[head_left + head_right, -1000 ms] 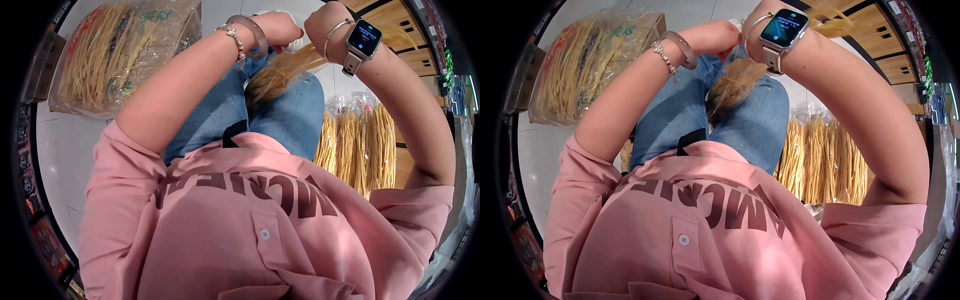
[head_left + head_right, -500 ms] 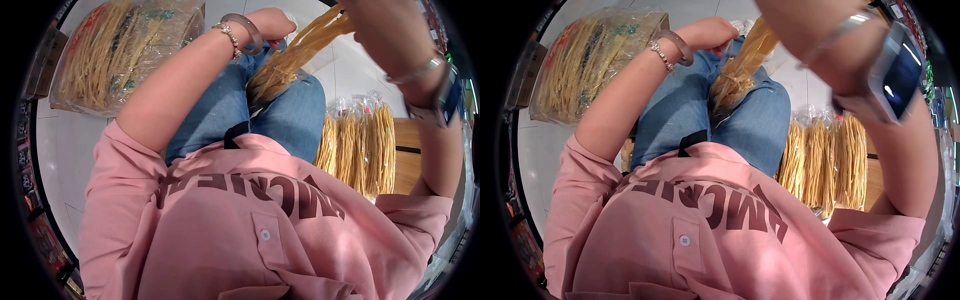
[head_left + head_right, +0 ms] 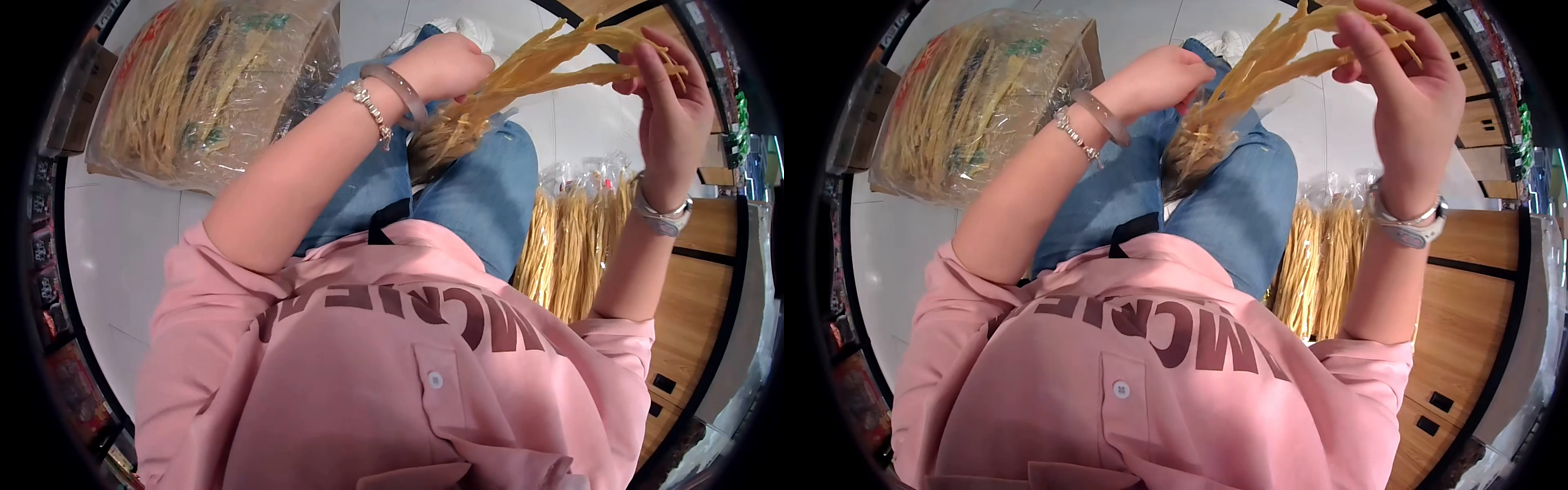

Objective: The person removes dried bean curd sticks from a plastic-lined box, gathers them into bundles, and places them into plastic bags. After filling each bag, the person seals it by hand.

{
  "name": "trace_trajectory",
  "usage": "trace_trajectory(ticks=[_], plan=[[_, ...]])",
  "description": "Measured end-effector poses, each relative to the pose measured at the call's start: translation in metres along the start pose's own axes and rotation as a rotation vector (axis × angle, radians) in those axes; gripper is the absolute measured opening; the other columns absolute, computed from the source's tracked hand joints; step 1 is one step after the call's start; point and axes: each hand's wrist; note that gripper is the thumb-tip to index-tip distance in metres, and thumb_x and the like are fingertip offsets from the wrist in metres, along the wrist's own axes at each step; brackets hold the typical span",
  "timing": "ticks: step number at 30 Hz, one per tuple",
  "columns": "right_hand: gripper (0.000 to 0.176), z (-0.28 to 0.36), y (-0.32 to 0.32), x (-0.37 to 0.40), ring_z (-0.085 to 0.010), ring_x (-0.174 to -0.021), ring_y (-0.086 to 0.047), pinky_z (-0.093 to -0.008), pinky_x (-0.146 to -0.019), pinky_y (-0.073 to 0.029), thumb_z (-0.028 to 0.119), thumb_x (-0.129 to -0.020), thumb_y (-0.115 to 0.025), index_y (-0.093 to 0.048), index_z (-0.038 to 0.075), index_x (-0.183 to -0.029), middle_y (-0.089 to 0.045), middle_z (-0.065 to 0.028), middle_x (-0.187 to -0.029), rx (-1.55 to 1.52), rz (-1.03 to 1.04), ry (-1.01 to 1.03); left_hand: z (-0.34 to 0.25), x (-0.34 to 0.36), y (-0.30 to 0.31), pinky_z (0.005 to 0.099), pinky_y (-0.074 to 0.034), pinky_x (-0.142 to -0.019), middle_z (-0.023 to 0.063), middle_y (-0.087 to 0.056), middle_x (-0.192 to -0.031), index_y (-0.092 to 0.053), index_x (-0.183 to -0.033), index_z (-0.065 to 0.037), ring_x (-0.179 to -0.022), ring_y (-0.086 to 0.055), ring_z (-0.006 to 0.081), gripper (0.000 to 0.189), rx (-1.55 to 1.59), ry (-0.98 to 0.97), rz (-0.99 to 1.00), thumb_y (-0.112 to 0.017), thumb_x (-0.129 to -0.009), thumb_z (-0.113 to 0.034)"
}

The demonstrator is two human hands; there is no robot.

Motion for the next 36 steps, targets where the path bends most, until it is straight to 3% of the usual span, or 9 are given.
trace_trajectory(ticks=[3,5,9,15,16,17,19,33,36], plan=[[0.031,-0.005,-0.012,0.020,-0.0150,-0.082,-0.062,-0.0269,-0.072,-0.053,0.013,-0.094,-0.051,-0.049,-0.005,-0.120,-0.063,-0.0150,-0.098,-0.298,-0.086,-0.011,-0.005,0.008,-0.006,0.0276,-0.045,-0.057,0.0023,-0.053,-0.061,-0.053,-0.067,-0.002,-0.056,-0.053,0.0124,0.031,0.100,0.029,0.057,-0.049,-0.088,-0.024],[0.030,0.001,-0.025,0.031,-0.0153,-0.074,-0.062,-0.0260,-0.067,-0.055,0.011,-0.091,-0.055,-0.051,-0.006,-0.115,-0.063,-0.0150,-0.090,-0.482,-0.131,0.080,-0.008,0.012,-0.010,0.0263,-0.045,-0.057,0.0019,-0.053,-0.062,-0.053,-0.068,-0.002,-0.056,-0.052,0.0114,0.030,0.178,0.051,0.062,-0.049,-0.090,-0.023],[0.026,0.002,-0.034,0.053,-0.0167,-0.085,-0.062,-0.0282,-0.069,-0.055,0.007,-0.089,-0.056,-0.053,-0.006,-0.112,-0.061,-0.0159,-0.103,-0.306,-0.390,0.061,-0.009,0.024,-0.035,0.0228,-0.045,-0.057,0.0010,-0.053,-0.063,-0.052,-0.071,-0.002,-0.057,-0.051,0.0085,0.030,0.467,0.030,0.026,-0.050,-0.092,-0.023],[0.024,-0.001,0.013,0.105,-0.0234,-0.086,-0.065,-0.0301,-0.067,-0.058,0.004,-0.090,-0.051,-0.052,-0.011,-0.109,-0.055,-0.0223,-0.116,0.044,-0.322,-0.295,-0.002,0.060,-0.105,0.0246,-0.041,-0.054,0.0030,-0.056,-0.063,-0.052,-0.072,-0.001,-0.058,-0.050,0.0087,0.026,0.463,-0.227,-0.317,-0.053,-0.092,-0.018],[0.033,0.004,0.023,0.112,-0.0206,-0.082,-0.065,-0.0310,-0.074,-0.056,0.007,-0.094,-0.044,-0.043,-0.008,-0.124,-0.061,-0.0187,-0.108,0.059,-0.265,-0.376,-0.010,0.068,-0.105,0.0376,-0.039,-0.052,0.0139,-0.051,-0.058,-0.052,-0.071,-0.003,-0.055,-0.051,0.0313,0.020,0.393,-0.164,-0.312,-0.057,-0.085,-0.016],[0.036,0.005,0.033,0.123,-0.0212,-0.083,-0.065,-0.0312,-0.076,-0.055,0.007,-0.095,-0.042,-0.039,-0.008,-0.127,-0.060,-0.0199,-0.108,0.055,-0.279,-0.457,-0.007,0.069,-0.109,0.0381,-0.040,-0.051,0.0130,-0.051,-0.058,-0.052,-0.071,-0.004,-0.055,-0.053,0.0309,0.019,0.354,-0.278,-0.320,-0.057,-0.084,-0.016],[0.032,0.009,0.046,0.135,-0.0297,-0.095,-0.063,-0.0333,-0.073,-0.059,0.004,-0.093,-0.043,-0.041,-0.011,-0.121,-0.056,-0.0239,-0.110,0.024,-0.280,-0.451,-0.002,0.072,-0.117,0.0371,-0.041,-0.050,0.0113,-0.052,-0.059,-0.052,-0.070,-0.004,-0.054,-0.053,0.0295,0.018,0.315,-0.374,-0.298,-0.059,-0.082,-0.015],[0.032,-0.019,0.074,0.172,-0.0264,-0.091,-0.064,-0.0331,-0.077,-0.056,0.018,-0.095,-0.046,-0.049,-0.005,-0.117,-0.059,-0.0235,-0.107,-0.068,-0.480,-0.526,0.002,0.067,-0.121,0.0367,-0.041,-0.047,0.0060,-0.051,-0.058,-0.051,-0.069,-0.008,-0.052,-0.055,0.0260,0.016,0.245,-0.378,-0.290,-0.062,-0.077,-0.015],[0.030,-0.009,0.080,0.157,-0.0252,-0.089,-0.063,-0.0328,-0.076,-0.055,0.017,-0.094,-0.046,-0.050,-0.005,-0.114,-0.059,-0.0226,-0.104,-0.003,-0.322,-0.409,0.002,0.065,-0.116,0.0363,-0.041,-0.046,0.0070,-0.051,-0.057,-0.051,-0.068,-0.007,-0.051,-0.054,0.0263,0.016,0.262,-0.379,-0.333,-0.061,-0.078,-0.015]])
Point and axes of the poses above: each hand's wrist, its own x-axis away from the middle knuckle, its own y-axis out of the back of the hand, z = x × y
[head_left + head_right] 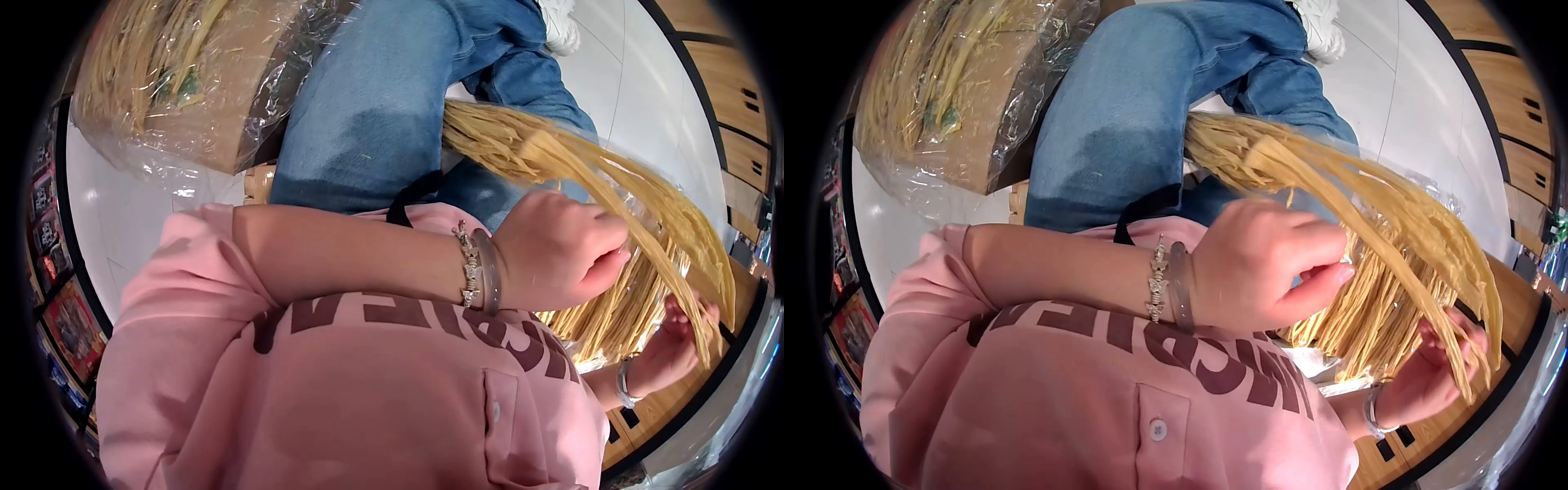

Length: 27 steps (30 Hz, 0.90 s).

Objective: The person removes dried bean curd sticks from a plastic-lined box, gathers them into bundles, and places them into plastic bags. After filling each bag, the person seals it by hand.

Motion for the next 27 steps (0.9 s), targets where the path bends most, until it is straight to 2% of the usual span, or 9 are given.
trace_trajectory(ticks=[5,7,9,10,14,18,21,24,27], plan=[[0.030,0.043,0.008,-0.030,-0.0254,-0.097,-0.061,-0.0355,-0.087,-0.052,0.012,-0.094,-0.044,-0.052,-0.008,-0.115,-0.058,-0.0206,-0.108,0.151,0.082,0.271,0.001,-0.022,0.016,0.0337,-0.040,-0.045,0.0099,-0.052,-0.054,-0.057,-0.065,-0.005,-0.047,-0.052,0.0247,0.019,0.078,0.103,0.072,-0.059,-0.081,-0.016],[0.033,0.057,0.022,-0.050,-0.0271,-0.105,-0.058,-0.0392,-0.095,-0.048,0.011,-0.095,-0.043,-0.049,-0.009,-0.120,-0.055,-0.0211,-0.116,0.200,0.248,0.279,0.006,-0.039,0.027,0.0421,-0.044,-0.049,0.0127,-0.052,-0.050,-0.057,-0.057,-0.005,-0.048,-0.055,0.0303,0.024,0.068,0.092,0.107,-0.055,-0.077,-0.019],[0.027,0.058,-0.030,-0.074,-0.0236,-0.084,-0.061,-0.0335,-0.071,-0.052,0.013,-0.092,-0.050,-0.048,-0.007,-0.111,-0.058,-0.0191,-0.099,0.245,0.264,0.289,-0.007,-0.067,0.049,0.0389,-0.047,-0.057,0.0143,-0.059,-0.064,-0.061,-0.072,-0.005,-0.061,-0.061,0.0262,0.011,0.008,0.439,0.357,-0.058,-0.075,-0.015],[0.024,0.053,-0.103,-0.091,-0.0193,-0.061,-0.064,-0.0263,-0.047,-0.057,0.015,-0.089,-0.058,-0.049,-0.006,-0.099,-0.062,-0.0164,-0.079,0.204,0.364,0.311,-0.015,-0.081,0.060,0.0373,-0.049,-0.061,0.0152,-0.063,-0.072,-0.064,-0.080,-0.005,-0.067,-0.064,0.0242,0.011,-0.028,0.609,0.476,-0.059,-0.074,-0.013],[0.023,0.044,-0.124,-0.105,-0.0198,-0.056,-0.065,-0.0228,-0.045,-0.056,0.017,-0.089,-0.058,-0.055,-0.006,-0.093,-0.064,-0.0184,-0.077,0.279,0.362,0.232,-0.025,-0.106,0.088,0.0353,-0.047,-0.057,0.0180,-0.060,-0.062,-0.061,-0.068,0.006,-0.057,-0.060,0.0252,0.035,-0.043,0.504,0.467,-0.046,-0.083,-0.022],[0.019,0.064,-0.146,-0.105,-0.0211,-0.056,-0.065,-0.0234,-0.047,-0.057,0.014,-0.090,-0.056,-0.057,-0.004,-0.094,-0.065,-0.0177,-0.077,0.312,0.220,0.183,-0.021,-0.111,0.077,0.0319,-0.047,-0.054,0.0143,-0.063,-0.065,-0.060,-0.065,0.006,-0.055,-0.059,0.0207,0.036,-0.122,0.575,0.344,-0.044,-0.082,-0.021],[0.019,0.066,-0.119,-0.139,-0.0225,-0.058,-0.066,-0.0258,-0.052,-0.059,0.012,-0.090,-0.055,-0.059,-0.006,-0.093,-0.065,-0.0173,-0.077,0.210,0.450,0.338,-0.032,-0.118,0.062,0.0315,-0.047,-0.054,0.0152,-0.063,-0.065,-0.060,-0.064,0.005,-0.055,-0.060,0.0204,0.035,-0.329,0.712,0.297,-0.043,-0.082,-0.020],[0.019,0.076,-0.108,-0.148,-0.0233,-0.057,-0.066,-0.0273,-0.052,-0.058,0.012,-0.089,-0.054,-0.060,-0.006,-0.088,-0.065,-0.0163,-0.075,0.244,0.436,0.333,-0.031,-0.123,0.084,0.0318,-0.048,-0.054,0.0152,-0.063,-0.064,-0.061,-0.063,0.004,-0.056,-0.061,0.0205,0.035,-0.229,0.596,0.485,-0.043,-0.082,-0.019],[0.017,0.088,-0.093,-0.159,-0.0236,-0.057,-0.064,-0.0284,-0.053,-0.057,0.010,-0.087,-0.055,-0.061,-0.006,-0.085,-0.065,-0.0164,-0.074,0.168,0.447,0.332,-0.027,-0.124,0.087,0.0327,-0.048,-0.054,0.0149,-0.062,-0.062,-0.061,-0.061,0.003,-0.056,-0.062,0.0216,0.034,-0.359,0.378,0.564,-0.043,-0.081,-0.018]])
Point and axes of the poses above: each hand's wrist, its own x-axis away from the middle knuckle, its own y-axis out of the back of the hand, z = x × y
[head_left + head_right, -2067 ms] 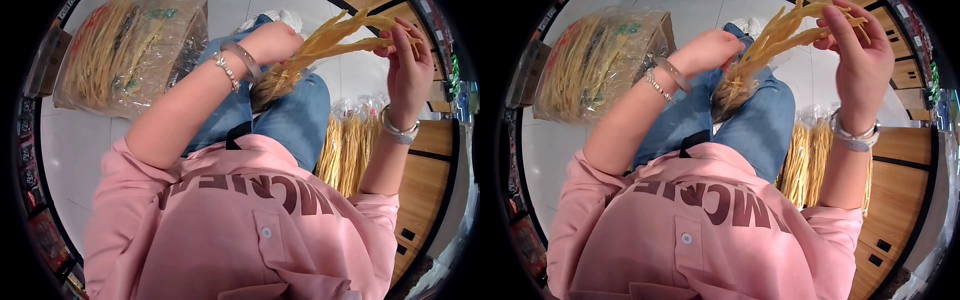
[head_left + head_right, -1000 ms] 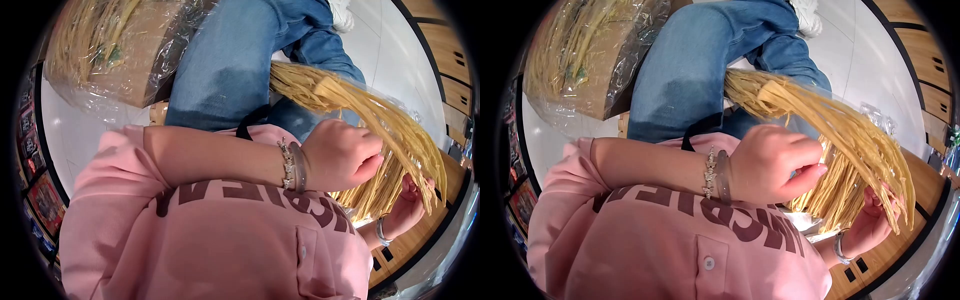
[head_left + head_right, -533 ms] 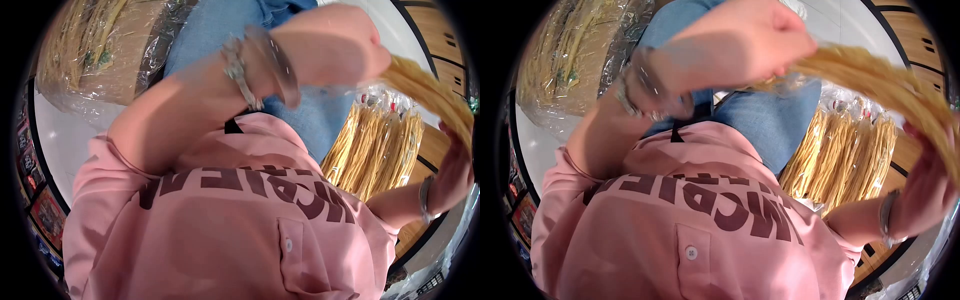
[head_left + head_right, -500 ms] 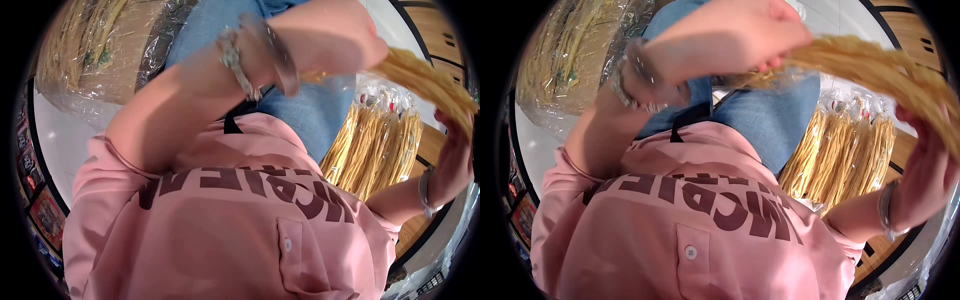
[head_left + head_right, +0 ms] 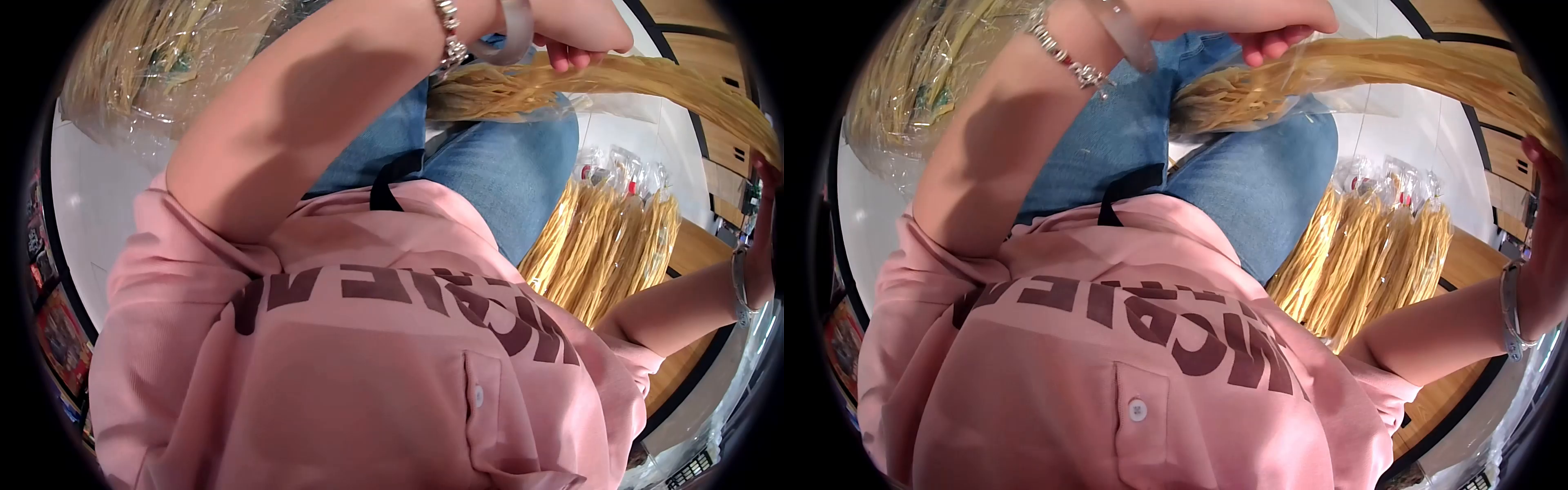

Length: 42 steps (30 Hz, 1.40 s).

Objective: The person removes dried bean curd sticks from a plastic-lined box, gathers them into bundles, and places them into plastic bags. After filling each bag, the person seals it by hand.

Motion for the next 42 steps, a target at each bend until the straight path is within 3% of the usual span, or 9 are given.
trace_trajectory(ticks=[4,6,11,13,18,19,22,25,42], plan=[[0.009,-0.013,0.022,-0.015,-0.0239,-0.064,-0.064,-0.0298,-0.055,-0.056,0.008,-0.085,-0.058,-0.059,-0.001,-0.083,-0.064,-0.0136,-0.076,-0.106,-0.417,-0.286,0.024,-0.019,0.008,0.0332,-0.047,-0.054,0.0144,-0.062,-0.061,-0.061,-0.060,0.002,-0.055,-0.062,0.0228,0.029,-0.164,-0.175,0.013,-0.046,-0.078,-0.015],[0.007,-0.022,0.013,-0.007,-0.0224,-0.068,-0.064,-0.0316,-0.057,-0.057,0.007,-0.083,-0.061,-0.056,0.003,-0.082,-0.061,-0.0092,-0.071,-0.199,0.078,-0.097,0.023,-0.020,0.008,0.0333,-0.046,-0.053,0.0141,-0.061,-0.061,-0.061,-0.060,0.002,-0.055,-0.061,0.0225,0.026,-0.174,-0.178,0.019,-0.047,-0.075,-0.014],[0.007,-0.055,0.023,-0.036,-0.0221,-0.067,-0.066,-0.0331,-0.065,-0.061,0.004,-0.084,-0.060,-0.057,-0.001,-0.082,-0.064,-0.0123,-0.077,-0.125,-0.159,-0.553,0.020,-0.019,0.012,0.0334,-0.044,-0.052,0.0134,-0.061,-0.060,-0.062,-0.060,0.001,-0.054,-0.058,0.0218,0.018,-0.178,-0.168,0.028,-0.052,-0.069,-0.011],[0.008,-0.036,-0.001,-0.018,-0.0228,-0.069,-0.067,-0.0337,-0.066,-0.061,0.004,-0.084,-0.060,-0.057,-0.002,-0.081,-0.065,-0.0126,-0.077,-0.289,0.285,-0.102,0.020,-0.019,0.013,0.0334,-0.043,-0.051,0.0131,-0.060,-0.060,-0.062,-0.060,0.001,-0.053,-0.057,0.0215,0.015,-0.190,-0.154,0.038,-0.054,-0.067,-0.010],[0.011,-0.043,-0.013,-0.023,-0.0202,-0.067,-0.066,-0.0296,-0.063,-0.059,0.007,-0.087,-0.058,-0.058,-0.003,-0.084,-0.064,-0.0121,-0.074,-0.384,0.331,-0.119,0.020,-0.050,0.009,0.0337,-0.043,-0.052,0.0130,-0.060,-0.060,-0.063,-0.061,0.001,-0.054,-0.057,0.0218,0.012,-0.510,-0.094,0.166,-0.055,-0.063,-0.008],[0.014,-0.054,0.004,-0.025,-0.0231,-0.082,-0.062,-0.0335,-0.074,-0.055,0.008,-0.090,-0.052,-0.054,-0.004,-0.098,-0.060,-0.0156,-0.091,-0.340,0.380,-0.122,0.010,-0.049,0.005,0.0340,-0.043,-0.052,0.0130,-0.060,-0.059,-0.063,-0.062,0.001,-0.054,-0.057,0.0225,0.012,-0.386,0.080,0.149,-0.055,-0.063,-0.007],[0.034,-0.079,0.046,-0.033,-0.0286,-0.114,-0.053,-0.0410,-0.097,-0.044,0.011,-0.097,-0.039,-0.046,-0.002,-0.128,-0.054,-0.0215,-0.121,-0.329,0.552,-0.130,0.031,-0.030,0.010,0.0342,-0.044,-0.053,0.0136,-0.060,-0.059,-0.064,-0.063,0.001,-0.055,-0.058,0.0223,0.015,-0.286,-0.257,0.109,-0.053,-0.065,-0.009],[0.040,-0.089,0.065,-0.034,-0.0244,-0.119,-0.050,-0.0358,-0.101,-0.040,0.019,-0.097,-0.042,-0.040,0.000,-0.133,-0.049,-0.0186,-0.129,-0.084,0.340,-0.130,0.034,-0.028,0.014,0.0340,-0.044,-0.053,0.0141,-0.060,-0.060,-0.064,-0.064,0.001,-0.055,-0.058,0.0220,0.018,-0.284,-0.319,0.129,-0.052,-0.069,-0.011],[0.033,-0.099,0.046,-0.026,-0.0212,-0.099,-0.059,-0.0410,-0.098,-0.045,0.008,-0.095,-0.042,-0.046,-0.004,-0.126,-0.055,-0.0190,-0.117,-0.443,0.434,-0.310,0.032,-0.028,0.003,0.0338,-0.051,-0.059,0.0145,-0.066,-0.068,-0.067,-0.079,0.001,-0.064,-0.066,0.0236,0.024,-0.314,-0.254,0.005,-0.049,-0.077,-0.015]])
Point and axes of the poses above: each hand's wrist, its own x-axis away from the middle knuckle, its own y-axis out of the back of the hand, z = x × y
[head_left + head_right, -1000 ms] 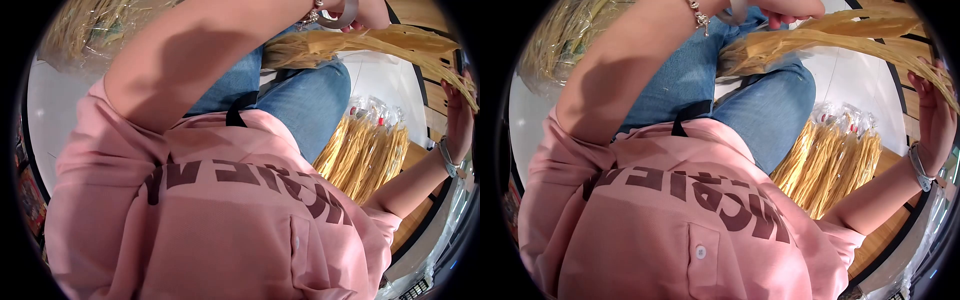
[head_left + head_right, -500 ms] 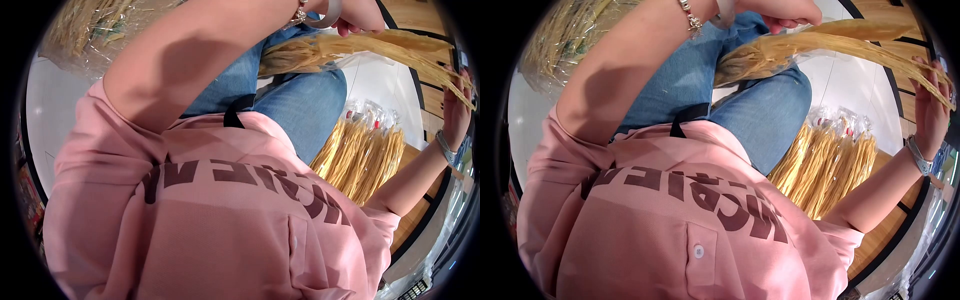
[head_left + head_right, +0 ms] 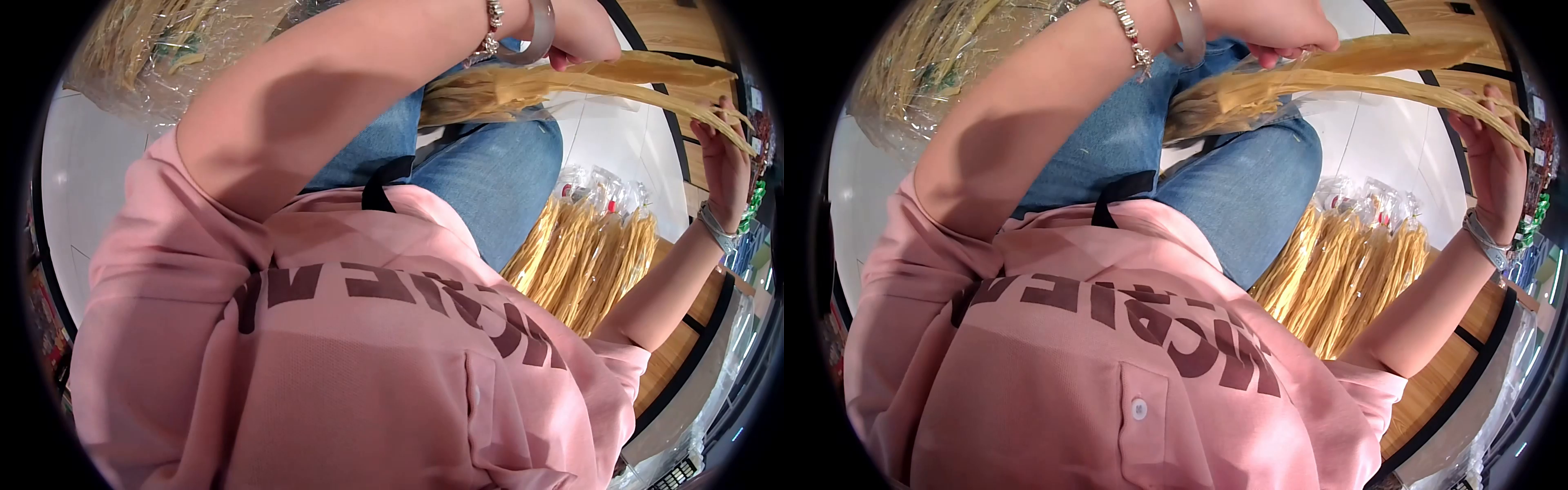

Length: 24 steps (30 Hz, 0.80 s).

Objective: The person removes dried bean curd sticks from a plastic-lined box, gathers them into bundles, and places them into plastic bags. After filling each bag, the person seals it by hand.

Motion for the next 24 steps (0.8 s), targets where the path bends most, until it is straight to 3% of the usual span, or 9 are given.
trace_trajectory(ticks=[4,7,10,13,16,19,22,24], plan=[[0.034,0.003,-0.013,-0.003,-0.0233,-0.103,-0.058,-0.0381,-0.096,-0.047,0.009,-0.096,-0.041,-0.045,-0.004,-0.127,-0.054,-0.0138,-0.121,0.067,-0.003,-0.009,0.000,-0.007,-0.009,0.0332,-0.052,-0.061,0.0156,-0.066,-0.068,-0.067,-0.080,0.001,-0.066,-0.066,0.0246,0.024,0.134,0.149,-0.091,-0.048,-0.078,-0.014],[0.035,0.011,0.000,-0.003,-0.0246,-0.105,-0.058,-0.0377,-0.095,-0.047,0.010,-0.096,-0.040,-0.044,-0.005,-0.128,-0.054,-0.0148,-0.122,0.092,-0.041,0.006,0.007,-0.008,-0.007,0.0336,-0.052,-0.063,0.0172,-0.066,-0.070,-0.067,-0.080,0.001,-0.067,-0.067,0.0267,0.025,-0.204,-0.258,-0.090,-0.047,-0.079,-0.013],[0.036,0.006,0.007,-0.005,-0.0250,-0.105,-0.058,-0.0377,-0.095,-0.046,0.010,-0.096,-0.039,-0.042,-0.005,-0.129,-0.053,-0.0171,-0.122,0.013,0.016,-0.002,0.002,-0.010,-0.011,0.0346,-0.052,-0.063,0.0171,-0.066,-0.071,-0.067,-0.081,0.001,-0.068,-0.067,0.0280,0.025,-0.253,-0.185,-0.097,-0.047,-0.079,-0.014],[0.036,-0.007,0.002,-0.008,-0.0251,-0.107,-0.057,-0.0375,-0.095,-0.046,0.008,-0.096,-0.038,-0.041,-0.005,-0.130,-0.053,-0.0202,-0.121,-0.102,0.092,0.011,0.006,-0.015,-0.016,0.0358,-0.052,-0.063,0.0171,-0.066,-0.071,-0.067,-0.083,0.002,-0.069,-0.066,0.0294,0.025,-0.383,-0.252,-0.117,-0.047,-0.079,-0.013],[0.035,-0.017,-0.008,-0.010,-0.0249,-0.107,-0.056,-0.0378,-0.095,-0.047,0.007,-0.096,-0.038,-0.042,-0.004,-0.129,-0.054,-0.0211,-0.120,-0.140,0.072,0.038,0.008,-0.016,-0.022,0.0372,-0.052,-0.064,0.0181,-0.066,-0.071,-0.067,-0.082,0.003,-0.069,-0.066,0.0308,0.026,-0.090,-0.058,-0.177,-0.047,-0.079,-0.014],[0.035,-0.020,-0.009,-0.011,-0.0250,-0.105,-0.058,-0.0382,-0.095,-0.047,0.007,-0.096,-0.039,-0.042,-0.003,-0.129,-0.055,-0.0214,-0.118,-0.137,0.075,0.045,0.012,-0.017,-0.024,0.0389,-0.052,-0.066,0.0214,-0.065,-0.073,-0.066,-0.080,0.004,-0.071,-0.066,0.0318,0.027,-0.257,-0.145,-0.162,-0.045,-0.081,-0.013],[0.033,-0.011,-0.014,-0.007,-0.0251,-0.103,-0.059,-0.0382,-0.094,-0.048,0.008,-0.096,-0.040,-0.045,-0.002,-0.127,-0.056,-0.0219,-0.117,0.079,-0.087,0.041,0.017,-0.023,-0.034,0.0377,-0.051,-0.060,0.0187,-0.064,-0.069,-0.063,-0.074,0.003,-0.064,-0.064,0.0291,0.028,-0.502,-0.312,-0.305,-0.043,-0.084,-0.014],[0.031,-0.001,-0.014,-0.008,-0.0254,-0.101,-0.060,-0.0381,-0.094,-0.048,0.008,-0.096,-0.040,-0.045,-0.002,-0.126,-0.056,-0.0223,-0.116,0.090,-0.086,0.007,0.019,-0.013,-0.042,0.0357,-0.049,-0.056,0.0152,-0.061,-0.066,-0.060,-0.072,0.002,-0.056,-0.060,0.0254,0.029,0.525,-0.065,-0.330,-0.043,-0.085,-0.017]])
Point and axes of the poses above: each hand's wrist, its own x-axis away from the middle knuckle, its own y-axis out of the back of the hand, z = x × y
